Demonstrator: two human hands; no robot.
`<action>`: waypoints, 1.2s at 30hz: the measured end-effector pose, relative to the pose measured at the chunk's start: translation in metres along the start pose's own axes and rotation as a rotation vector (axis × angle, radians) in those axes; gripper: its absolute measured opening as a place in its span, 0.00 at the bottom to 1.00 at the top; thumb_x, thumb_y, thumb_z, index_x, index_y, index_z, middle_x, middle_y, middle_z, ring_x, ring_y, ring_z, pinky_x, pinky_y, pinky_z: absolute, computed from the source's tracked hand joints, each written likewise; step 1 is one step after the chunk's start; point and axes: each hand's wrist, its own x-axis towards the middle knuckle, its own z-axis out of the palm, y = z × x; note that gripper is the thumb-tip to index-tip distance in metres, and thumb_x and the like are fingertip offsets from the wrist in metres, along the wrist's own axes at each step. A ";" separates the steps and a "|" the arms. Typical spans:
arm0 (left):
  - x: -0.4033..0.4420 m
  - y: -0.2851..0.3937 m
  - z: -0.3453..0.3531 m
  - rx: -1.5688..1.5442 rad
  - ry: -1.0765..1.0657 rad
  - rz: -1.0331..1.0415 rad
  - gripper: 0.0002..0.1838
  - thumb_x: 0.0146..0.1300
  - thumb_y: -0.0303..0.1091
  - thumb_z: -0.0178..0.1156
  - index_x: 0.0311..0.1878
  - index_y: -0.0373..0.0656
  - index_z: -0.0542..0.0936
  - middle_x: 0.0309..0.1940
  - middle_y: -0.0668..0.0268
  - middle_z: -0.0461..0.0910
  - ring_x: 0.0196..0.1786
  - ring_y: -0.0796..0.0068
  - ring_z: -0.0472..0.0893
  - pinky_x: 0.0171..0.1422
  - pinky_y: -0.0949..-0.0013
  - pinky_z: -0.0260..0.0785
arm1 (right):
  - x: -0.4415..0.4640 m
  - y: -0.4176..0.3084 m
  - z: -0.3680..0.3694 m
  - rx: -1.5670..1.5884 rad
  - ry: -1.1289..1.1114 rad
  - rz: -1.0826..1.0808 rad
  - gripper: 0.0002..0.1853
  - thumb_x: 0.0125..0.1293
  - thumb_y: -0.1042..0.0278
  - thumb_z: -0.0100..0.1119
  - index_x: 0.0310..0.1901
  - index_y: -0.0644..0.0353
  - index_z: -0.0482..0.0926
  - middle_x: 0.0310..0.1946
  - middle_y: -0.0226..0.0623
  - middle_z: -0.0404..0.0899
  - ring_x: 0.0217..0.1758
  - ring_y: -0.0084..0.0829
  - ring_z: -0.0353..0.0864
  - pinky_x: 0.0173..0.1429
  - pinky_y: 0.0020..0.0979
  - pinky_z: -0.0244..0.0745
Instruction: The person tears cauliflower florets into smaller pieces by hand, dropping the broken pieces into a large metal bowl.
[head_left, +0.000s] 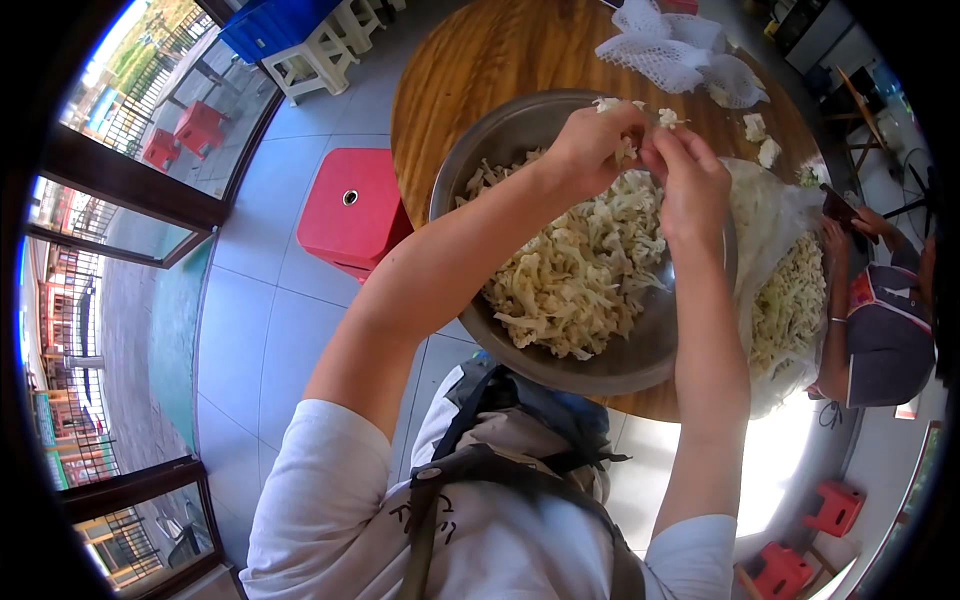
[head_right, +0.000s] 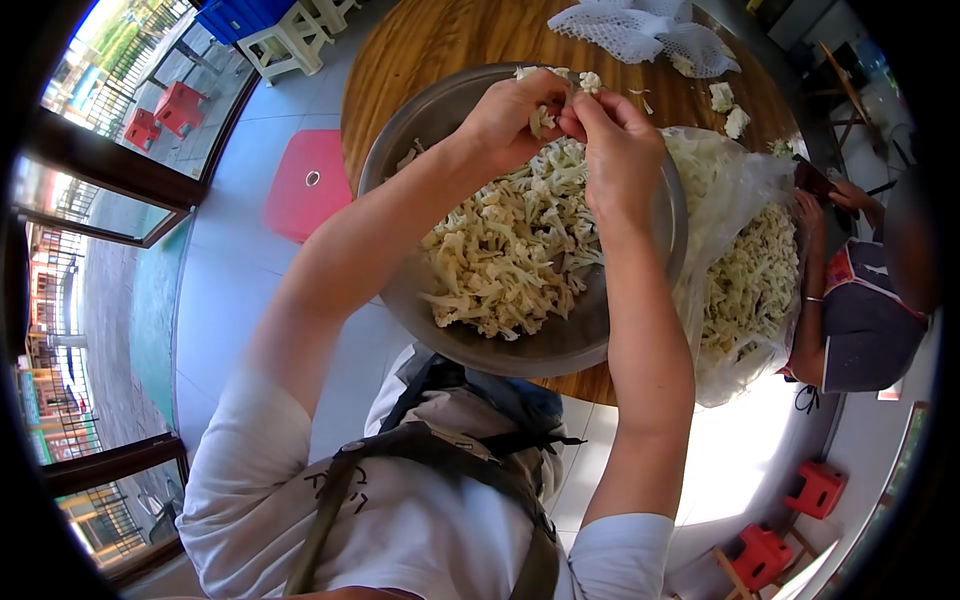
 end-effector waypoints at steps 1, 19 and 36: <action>0.000 0.000 0.000 -0.026 0.020 -0.007 0.04 0.57 0.28 0.56 0.30 0.38 0.73 0.27 0.66 0.71 0.28 0.78 0.69 0.27 0.74 0.60 | -0.001 -0.001 0.001 -0.009 0.008 -0.025 0.09 0.57 0.76 0.60 0.38 0.72 0.76 0.29 0.36 0.78 0.29 0.22 0.78 0.37 0.21 0.74; -0.003 0.017 -0.007 0.882 0.025 -0.112 0.11 0.55 0.39 0.63 0.31 0.39 0.80 0.23 0.69 0.74 0.23 0.82 0.67 0.24 0.76 0.56 | 0.024 0.014 -0.042 -0.927 -0.118 -0.113 0.13 0.60 0.64 0.54 0.41 0.63 0.79 0.29 0.29 0.78 0.31 0.19 0.73 0.37 0.21 0.68; 0.002 0.020 -0.008 0.293 -0.047 -0.178 0.20 0.60 0.51 0.57 0.34 0.39 0.77 0.30 0.66 0.74 0.27 0.80 0.68 0.26 0.76 0.60 | 0.014 -0.009 -0.024 -0.079 -0.248 0.055 0.12 0.60 0.70 0.58 0.45 0.62 0.77 0.36 0.32 0.77 0.36 0.19 0.75 0.41 0.19 0.69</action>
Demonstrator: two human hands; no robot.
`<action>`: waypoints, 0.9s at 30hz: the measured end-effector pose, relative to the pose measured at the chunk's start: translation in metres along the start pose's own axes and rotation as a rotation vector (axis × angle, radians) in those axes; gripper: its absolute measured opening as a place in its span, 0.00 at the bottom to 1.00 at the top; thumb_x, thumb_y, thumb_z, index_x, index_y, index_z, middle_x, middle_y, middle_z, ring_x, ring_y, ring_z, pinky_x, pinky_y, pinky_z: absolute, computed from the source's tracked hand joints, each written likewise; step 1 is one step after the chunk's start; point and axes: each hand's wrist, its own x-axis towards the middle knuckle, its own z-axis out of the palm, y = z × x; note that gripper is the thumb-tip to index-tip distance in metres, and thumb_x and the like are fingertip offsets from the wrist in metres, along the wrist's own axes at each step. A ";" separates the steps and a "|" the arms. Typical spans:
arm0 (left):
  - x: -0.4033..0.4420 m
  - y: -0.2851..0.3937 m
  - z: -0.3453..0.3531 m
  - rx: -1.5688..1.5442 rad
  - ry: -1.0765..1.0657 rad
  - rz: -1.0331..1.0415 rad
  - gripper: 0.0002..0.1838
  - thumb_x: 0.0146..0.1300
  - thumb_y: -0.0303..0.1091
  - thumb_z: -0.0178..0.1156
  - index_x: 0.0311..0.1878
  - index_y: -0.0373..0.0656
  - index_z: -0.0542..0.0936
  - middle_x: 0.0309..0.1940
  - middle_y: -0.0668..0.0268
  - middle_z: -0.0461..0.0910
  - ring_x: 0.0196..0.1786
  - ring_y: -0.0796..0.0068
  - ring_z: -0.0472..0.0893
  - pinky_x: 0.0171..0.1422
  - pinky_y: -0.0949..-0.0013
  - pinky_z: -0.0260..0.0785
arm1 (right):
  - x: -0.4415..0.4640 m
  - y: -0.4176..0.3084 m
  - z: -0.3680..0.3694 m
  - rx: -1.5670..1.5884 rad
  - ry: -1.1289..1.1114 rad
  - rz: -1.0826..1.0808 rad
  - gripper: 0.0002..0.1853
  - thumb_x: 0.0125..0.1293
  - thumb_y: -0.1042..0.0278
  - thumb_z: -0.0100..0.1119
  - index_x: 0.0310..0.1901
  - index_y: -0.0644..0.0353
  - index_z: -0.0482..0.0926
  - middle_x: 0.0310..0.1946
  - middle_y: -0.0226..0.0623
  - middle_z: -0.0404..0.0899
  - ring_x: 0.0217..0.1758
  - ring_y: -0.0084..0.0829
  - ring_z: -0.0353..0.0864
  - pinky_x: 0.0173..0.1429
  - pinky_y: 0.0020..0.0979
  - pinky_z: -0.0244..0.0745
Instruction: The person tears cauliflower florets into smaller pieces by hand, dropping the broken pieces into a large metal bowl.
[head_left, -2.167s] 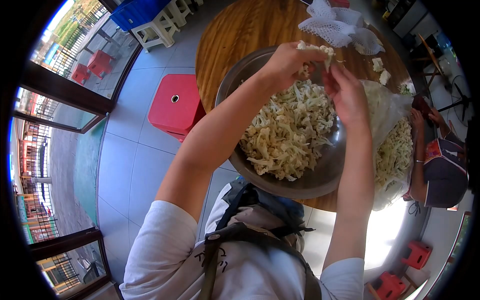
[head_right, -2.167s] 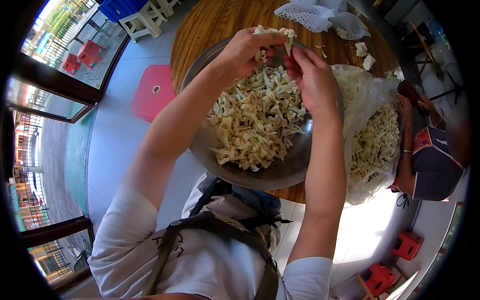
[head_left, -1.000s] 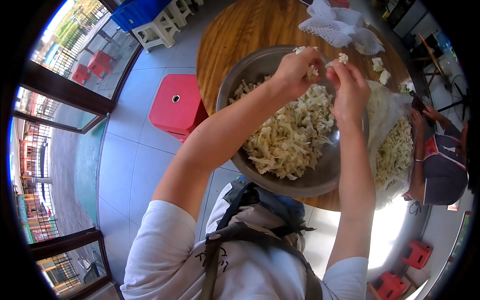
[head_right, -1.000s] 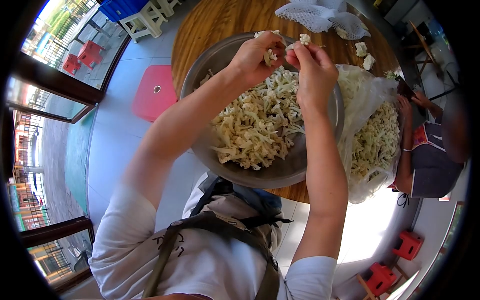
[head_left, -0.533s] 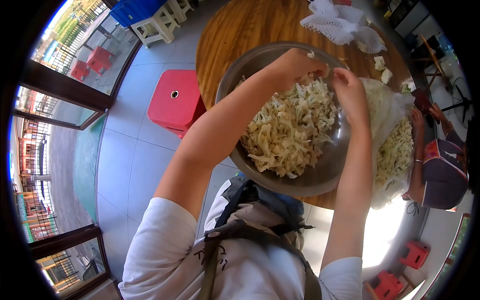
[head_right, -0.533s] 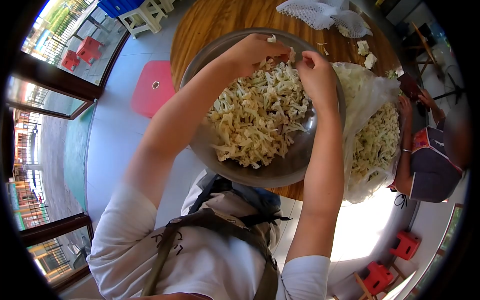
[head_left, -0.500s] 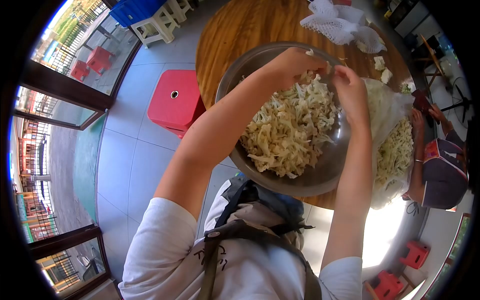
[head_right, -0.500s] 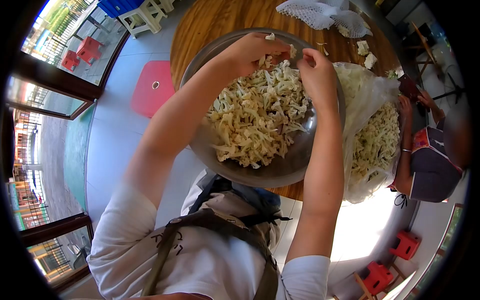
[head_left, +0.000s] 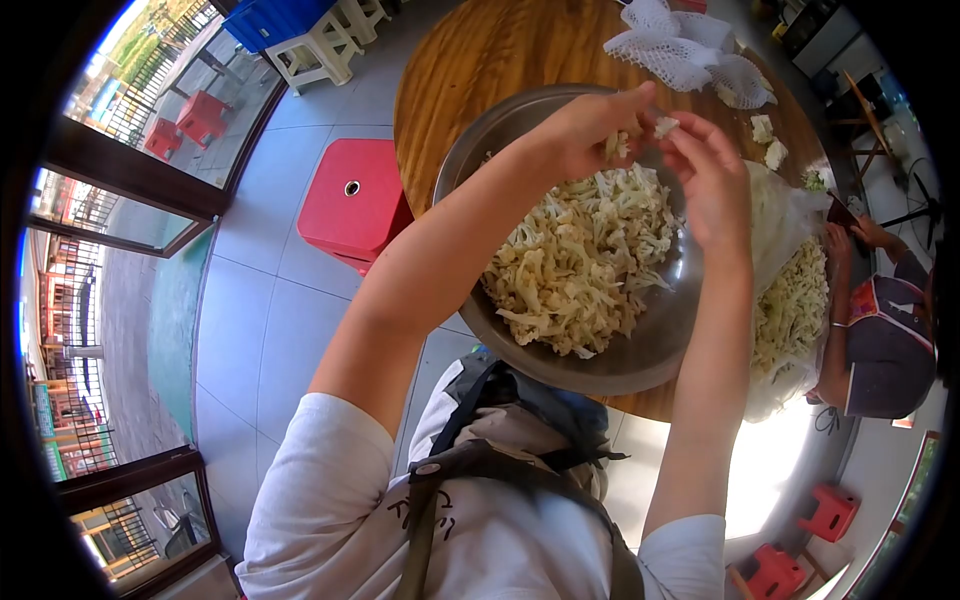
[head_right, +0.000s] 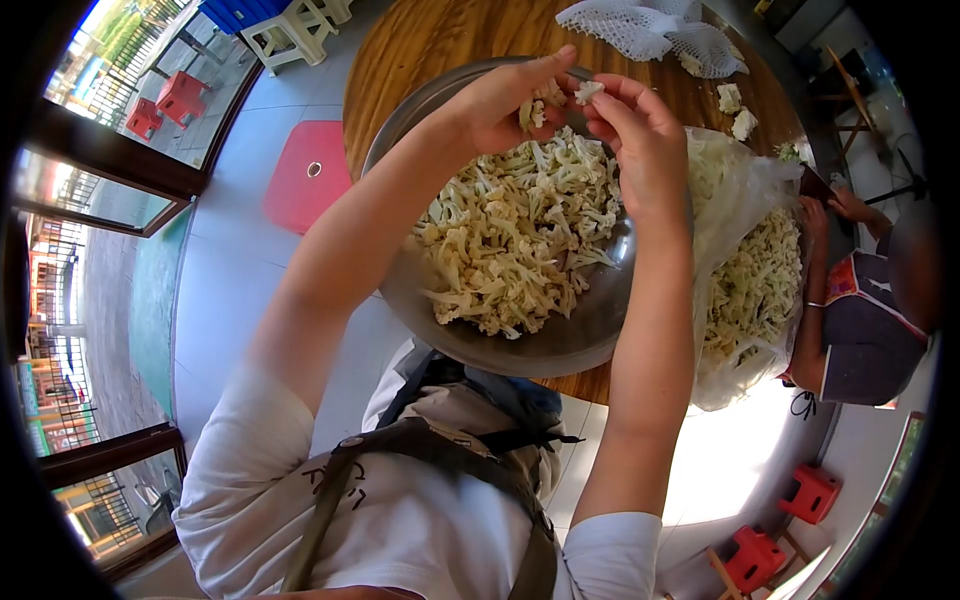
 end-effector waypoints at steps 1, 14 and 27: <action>-0.001 0.001 0.000 -0.014 0.000 -0.010 0.22 0.61 0.51 0.55 0.34 0.38 0.76 0.30 0.66 0.74 0.27 0.79 0.68 0.26 0.76 0.60 | 0.001 0.001 -0.003 0.011 0.021 -0.002 0.11 0.60 0.71 0.58 0.44 0.62 0.77 0.36 0.32 0.77 0.36 0.19 0.76 0.41 0.19 0.70; -0.001 0.002 -0.002 -0.093 -0.055 -0.010 0.28 0.65 0.58 0.41 0.36 0.39 0.76 0.27 0.64 0.75 0.26 0.76 0.70 0.24 0.73 0.57 | -0.006 -0.001 0.011 -0.498 0.150 -0.151 0.16 0.60 0.59 0.60 0.44 0.62 0.79 0.33 0.30 0.77 0.33 0.19 0.73 0.41 0.22 0.69; -0.008 0.002 0.008 0.028 -0.018 0.018 0.25 0.63 0.59 0.46 0.34 0.44 0.74 0.23 0.68 0.71 0.24 0.77 0.69 0.27 0.71 0.58 | -0.004 0.003 0.010 -0.077 -0.067 0.028 0.13 0.59 0.67 0.61 0.43 0.64 0.78 0.37 0.32 0.79 0.40 0.22 0.76 0.47 0.22 0.67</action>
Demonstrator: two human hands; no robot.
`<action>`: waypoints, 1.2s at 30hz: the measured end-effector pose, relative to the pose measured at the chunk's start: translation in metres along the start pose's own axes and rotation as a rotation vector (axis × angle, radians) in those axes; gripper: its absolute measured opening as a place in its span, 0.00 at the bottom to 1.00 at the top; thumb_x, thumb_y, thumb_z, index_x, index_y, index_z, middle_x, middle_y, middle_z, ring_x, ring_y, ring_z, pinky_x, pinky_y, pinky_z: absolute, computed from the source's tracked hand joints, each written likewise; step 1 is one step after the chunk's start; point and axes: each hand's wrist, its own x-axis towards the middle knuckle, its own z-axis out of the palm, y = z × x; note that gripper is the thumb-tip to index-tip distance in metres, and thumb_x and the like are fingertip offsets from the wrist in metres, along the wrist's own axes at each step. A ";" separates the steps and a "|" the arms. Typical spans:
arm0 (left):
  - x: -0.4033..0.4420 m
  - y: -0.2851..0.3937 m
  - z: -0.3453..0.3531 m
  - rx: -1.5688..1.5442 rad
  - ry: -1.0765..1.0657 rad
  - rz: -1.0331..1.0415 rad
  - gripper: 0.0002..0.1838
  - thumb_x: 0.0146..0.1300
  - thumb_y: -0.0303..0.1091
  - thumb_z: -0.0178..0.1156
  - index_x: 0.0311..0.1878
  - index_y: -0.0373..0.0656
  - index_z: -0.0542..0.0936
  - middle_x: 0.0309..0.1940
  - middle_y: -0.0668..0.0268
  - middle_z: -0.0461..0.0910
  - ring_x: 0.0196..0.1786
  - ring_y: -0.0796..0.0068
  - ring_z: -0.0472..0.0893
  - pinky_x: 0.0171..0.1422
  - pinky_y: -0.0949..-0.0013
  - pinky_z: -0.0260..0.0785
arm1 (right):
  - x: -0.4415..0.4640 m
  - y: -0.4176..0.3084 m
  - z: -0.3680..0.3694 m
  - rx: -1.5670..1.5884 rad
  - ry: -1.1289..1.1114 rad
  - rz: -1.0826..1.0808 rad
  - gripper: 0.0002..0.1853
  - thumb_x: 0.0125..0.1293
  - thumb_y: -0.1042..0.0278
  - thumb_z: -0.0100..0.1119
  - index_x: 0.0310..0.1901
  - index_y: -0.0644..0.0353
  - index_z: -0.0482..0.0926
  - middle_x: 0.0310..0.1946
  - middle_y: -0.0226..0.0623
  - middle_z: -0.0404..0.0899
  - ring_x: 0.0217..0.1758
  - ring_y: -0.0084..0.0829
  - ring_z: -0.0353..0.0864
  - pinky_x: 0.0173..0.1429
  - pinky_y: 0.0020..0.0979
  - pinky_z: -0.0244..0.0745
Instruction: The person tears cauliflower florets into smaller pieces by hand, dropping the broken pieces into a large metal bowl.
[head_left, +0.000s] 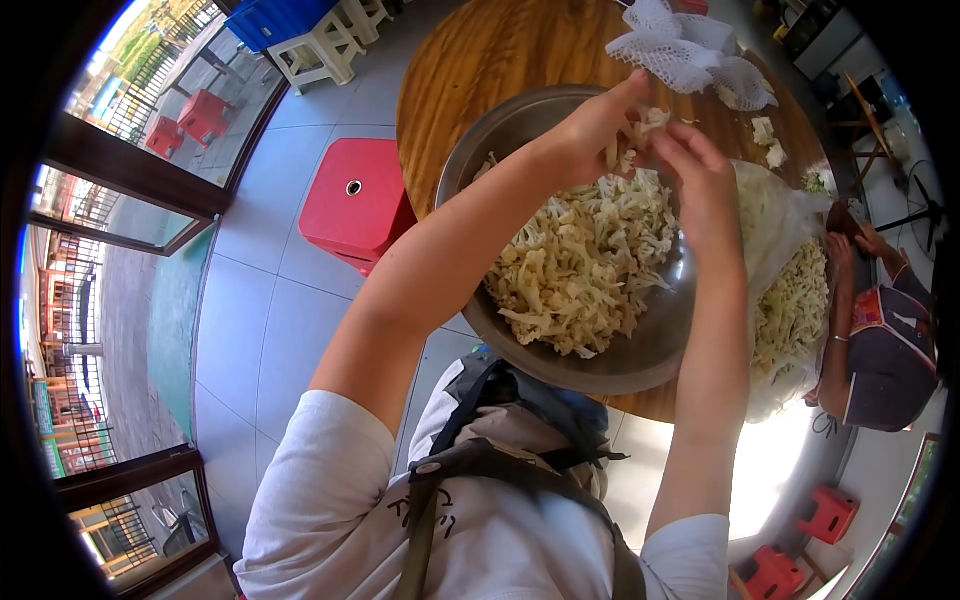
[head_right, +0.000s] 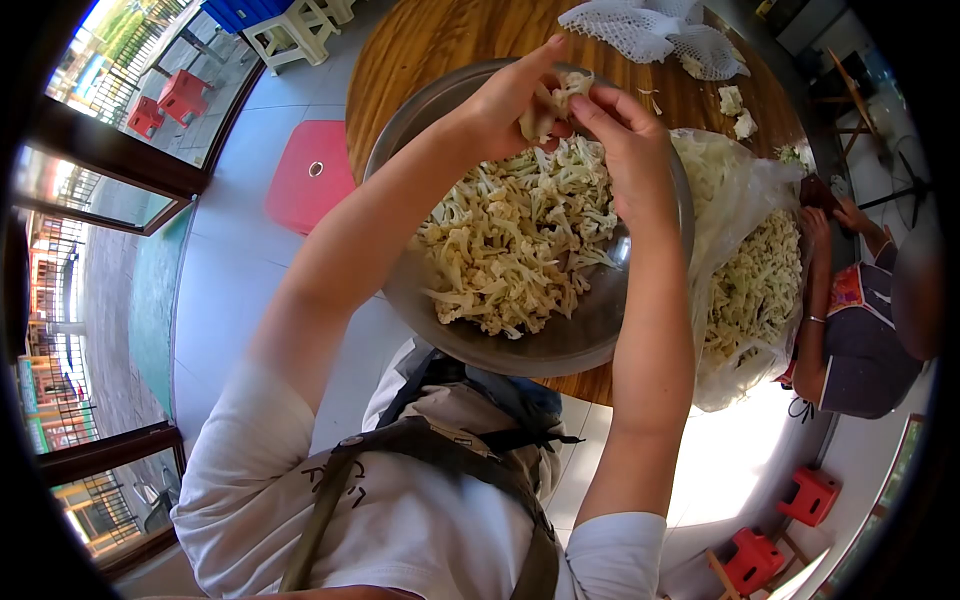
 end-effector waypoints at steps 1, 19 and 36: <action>0.002 -0.001 -0.001 -0.047 0.021 -0.011 0.24 0.62 0.58 0.47 0.33 0.44 0.74 0.23 0.68 0.71 0.24 0.77 0.69 0.27 0.71 0.58 | 0.001 0.000 -0.002 0.060 0.014 0.014 0.12 0.59 0.68 0.61 0.42 0.64 0.78 0.36 0.32 0.79 0.40 0.22 0.76 0.47 0.22 0.67; 0.005 -0.005 -0.006 -0.091 -0.045 0.118 0.05 0.60 0.32 0.55 0.38 0.43 0.75 0.30 0.69 0.73 0.26 0.81 0.68 0.30 0.76 0.61 | 0.004 0.001 -0.014 0.291 0.077 0.081 0.10 0.59 0.75 0.55 0.44 0.61 0.76 0.36 0.31 0.78 0.38 0.21 0.76 0.43 0.21 0.69; 0.010 0.001 -0.019 -0.063 0.071 0.201 0.08 0.58 0.35 0.61 0.38 0.42 0.76 0.30 0.71 0.73 0.26 0.82 0.62 0.30 0.75 0.59 | 0.003 0.001 -0.008 -0.027 0.222 0.048 0.10 0.59 0.64 0.60 0.38 0.59 0.78 0.31 0.25 0.76 0.33 0.17 0.72 0.38 0.19 0.66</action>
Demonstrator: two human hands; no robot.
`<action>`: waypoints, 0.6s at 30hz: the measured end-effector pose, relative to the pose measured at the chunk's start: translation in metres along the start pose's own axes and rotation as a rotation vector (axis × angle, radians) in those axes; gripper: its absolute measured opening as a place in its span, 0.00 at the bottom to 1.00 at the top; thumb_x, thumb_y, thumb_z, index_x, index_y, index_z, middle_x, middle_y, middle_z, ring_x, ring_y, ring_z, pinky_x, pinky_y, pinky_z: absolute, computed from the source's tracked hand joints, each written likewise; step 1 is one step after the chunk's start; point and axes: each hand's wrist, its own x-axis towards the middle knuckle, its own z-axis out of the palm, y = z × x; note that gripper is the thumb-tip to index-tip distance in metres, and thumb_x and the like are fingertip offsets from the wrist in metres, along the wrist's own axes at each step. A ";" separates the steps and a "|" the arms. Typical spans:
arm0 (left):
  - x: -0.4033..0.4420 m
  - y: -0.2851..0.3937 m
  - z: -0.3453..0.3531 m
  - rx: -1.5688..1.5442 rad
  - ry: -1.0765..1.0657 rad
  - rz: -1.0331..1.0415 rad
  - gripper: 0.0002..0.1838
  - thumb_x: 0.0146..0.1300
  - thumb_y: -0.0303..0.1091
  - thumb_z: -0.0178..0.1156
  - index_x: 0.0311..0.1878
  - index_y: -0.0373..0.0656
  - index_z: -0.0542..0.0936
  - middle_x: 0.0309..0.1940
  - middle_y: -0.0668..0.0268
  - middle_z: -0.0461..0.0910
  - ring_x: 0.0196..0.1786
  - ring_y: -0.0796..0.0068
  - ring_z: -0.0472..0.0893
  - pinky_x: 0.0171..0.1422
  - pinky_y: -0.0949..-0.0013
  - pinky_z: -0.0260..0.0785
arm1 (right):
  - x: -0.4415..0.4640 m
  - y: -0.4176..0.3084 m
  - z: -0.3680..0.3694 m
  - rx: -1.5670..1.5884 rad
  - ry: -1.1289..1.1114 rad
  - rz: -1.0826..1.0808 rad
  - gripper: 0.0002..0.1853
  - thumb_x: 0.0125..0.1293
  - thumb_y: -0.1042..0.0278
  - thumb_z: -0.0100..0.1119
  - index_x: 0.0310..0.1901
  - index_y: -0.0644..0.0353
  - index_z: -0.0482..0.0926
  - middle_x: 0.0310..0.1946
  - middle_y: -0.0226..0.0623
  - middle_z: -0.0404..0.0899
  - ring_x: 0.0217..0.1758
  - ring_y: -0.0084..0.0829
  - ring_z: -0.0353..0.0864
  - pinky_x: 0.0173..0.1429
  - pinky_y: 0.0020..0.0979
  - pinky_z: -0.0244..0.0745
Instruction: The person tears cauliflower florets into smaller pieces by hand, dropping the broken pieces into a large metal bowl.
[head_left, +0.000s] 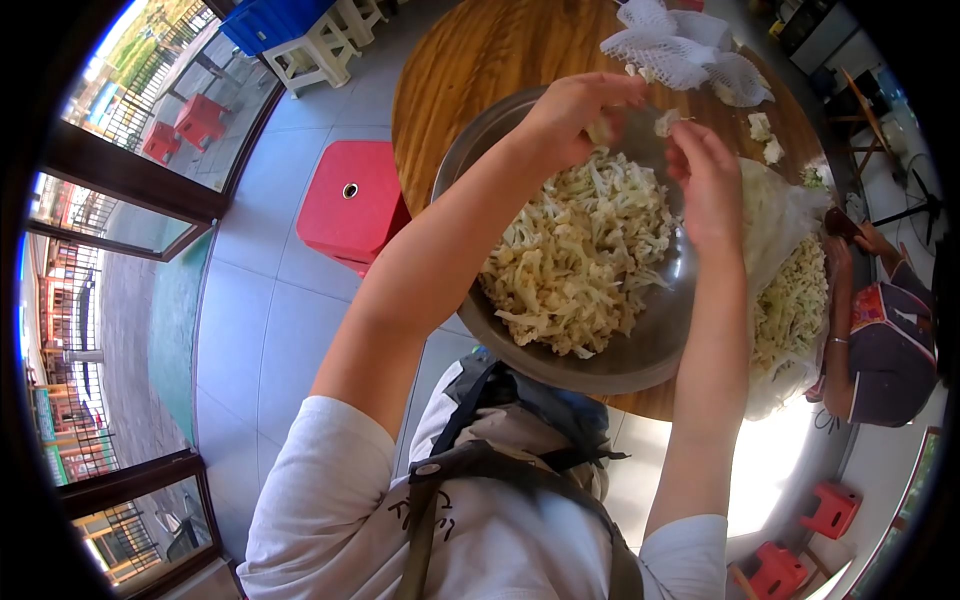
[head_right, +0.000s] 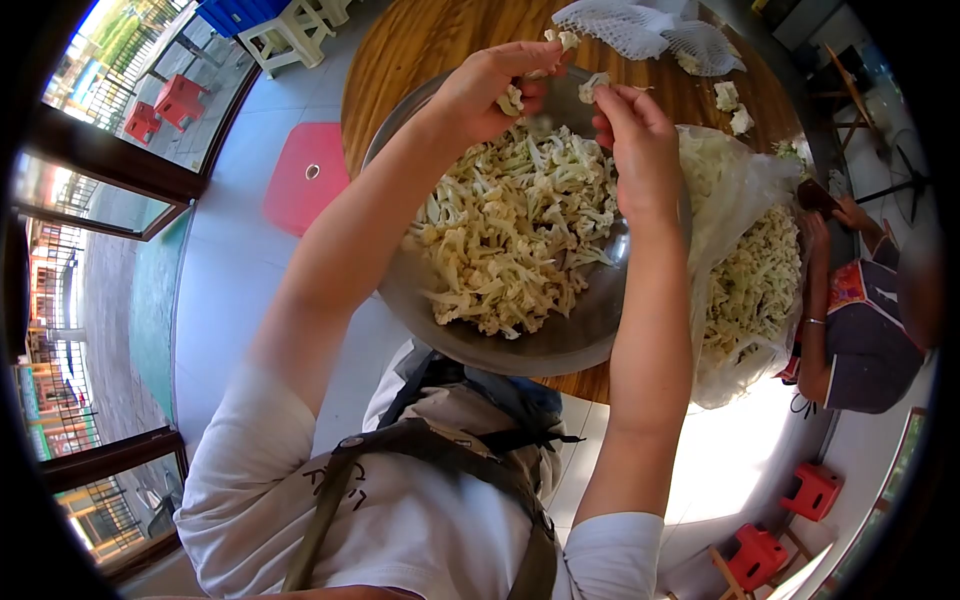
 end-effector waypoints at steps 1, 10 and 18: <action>0.001 -0.001 0.000 -0.018 -0.039 0.003 0.09 0.58 0.35 0.61 0.39 0.42 0.76 0.30 0.71 0.73 0.26 0.82 0.62 0.30 0.75 0.59 | 0.000 0.000 0.000 -0.034 0.009 -0.012 0.11 0.58 0.63 0.61 0.38 0.59 0.78 0.31 0.25 0.76 0.33 0.17 0.72 0.38 0.19 0.65; 0.000 -0.003 0.002 0.175 -0.117 -0.078 0.13 0.61 0.42 0.59 0.34 0.41 0.78 0.29 0.72 0.73 0.25 0.83 0.62 0.27 0.76 0.58 | 0.000 -0.001 0.006 -0.115 0.071 -0.160 0.16 0.57 0.56 0.64 0.41 0.58 0.79 0.31 0.23 0.76 0.36 0.16 0.71 0.39 0.19 0.64; -0.005 -0.002 0.011 0.010 -0.004 -0.223 0.21 0.66 0.47 0.49 0.38 0.35 0.77 0.32 0.64 0.74 0.25 0.81 0.65 0.25 0.76 0.58 | 0.005 0.005 -0.003 0.073 -0.010 -0.167 0.11 0.58 0.63 0.64 0.40 0.57 0.80 0.31 0.23 0.77 0.35 0.15 0.71 0.37 0.19 0.64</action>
